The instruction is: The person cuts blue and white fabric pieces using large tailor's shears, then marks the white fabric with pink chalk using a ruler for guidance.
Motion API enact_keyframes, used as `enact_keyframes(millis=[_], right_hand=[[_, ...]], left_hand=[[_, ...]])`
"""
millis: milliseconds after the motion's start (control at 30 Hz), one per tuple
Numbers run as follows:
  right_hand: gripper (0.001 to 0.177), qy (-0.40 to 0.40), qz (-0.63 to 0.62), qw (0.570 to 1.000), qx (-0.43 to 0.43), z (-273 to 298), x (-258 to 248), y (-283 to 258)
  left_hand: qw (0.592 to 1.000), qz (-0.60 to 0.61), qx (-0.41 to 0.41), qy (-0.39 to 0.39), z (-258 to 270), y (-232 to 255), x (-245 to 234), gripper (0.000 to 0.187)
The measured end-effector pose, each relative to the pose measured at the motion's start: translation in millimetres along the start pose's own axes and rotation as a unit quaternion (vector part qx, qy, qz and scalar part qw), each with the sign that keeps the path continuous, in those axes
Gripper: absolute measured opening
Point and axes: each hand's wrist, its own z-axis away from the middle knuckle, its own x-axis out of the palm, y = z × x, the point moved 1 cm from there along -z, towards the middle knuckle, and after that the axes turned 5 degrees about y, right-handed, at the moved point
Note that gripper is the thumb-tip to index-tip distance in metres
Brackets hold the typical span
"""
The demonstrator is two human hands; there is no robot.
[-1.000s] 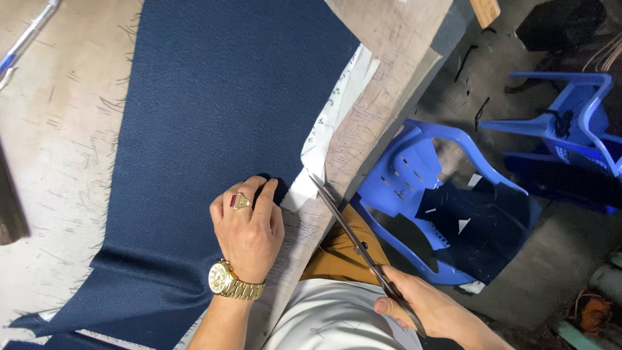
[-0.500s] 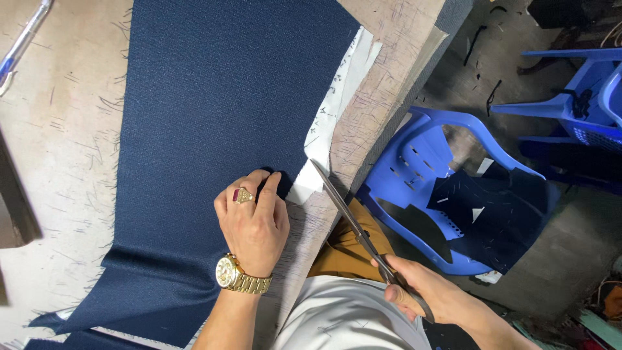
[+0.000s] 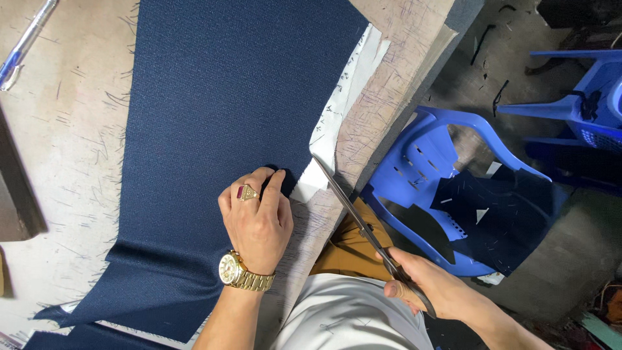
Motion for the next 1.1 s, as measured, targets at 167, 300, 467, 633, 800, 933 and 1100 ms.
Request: enact_keyframes(millis=[167, 300, 467, 633, 800, 933, 1100], right_hand=[[0.066, -0.004, -0.006, 1.0, 0.03, 2, 1, -9], [0.062, -0.018, -0.045, 0.998, 0.03, -2, 1, 2], [0.06, -0.001, 0.01, 1.0, 0.012, 0, 6, -10], [0.063, 0.007, 0.012, 0.999, -0.036, -1, 14, -10], [0.054, 0.008, -0.046, 0.997, 0.055, -1, 20, -12], [0.054, 0.015, -0.046, 0.997, 0.06, 6, 23, -26], [0.075, 0.027, -0.086, 0.996, 0.018, 7, 37, -31]], left_hand=[[1.0, -0.001, -0.001, -0.005, 0, 0, 0, 0.039], [1.0, -0.002, -0.001, 0.002, 0, 0, 0, 0.038], [1.0, -0.002, 0.002, 0.005, 0, 1, 0, 0.039], [1.0, 0.002, 0.008, 0.007, -1, 1, -1, 0.038], [1.0, 0.001, 0.007, 0.011, -1, 1, -1, 0.04], [1.0, -0.006, 0.011, 0.017, 0, 0, 0, 0.039], [1.0, -0.013, 0.013, 0.022, 0, 0, 0, 0.039]])
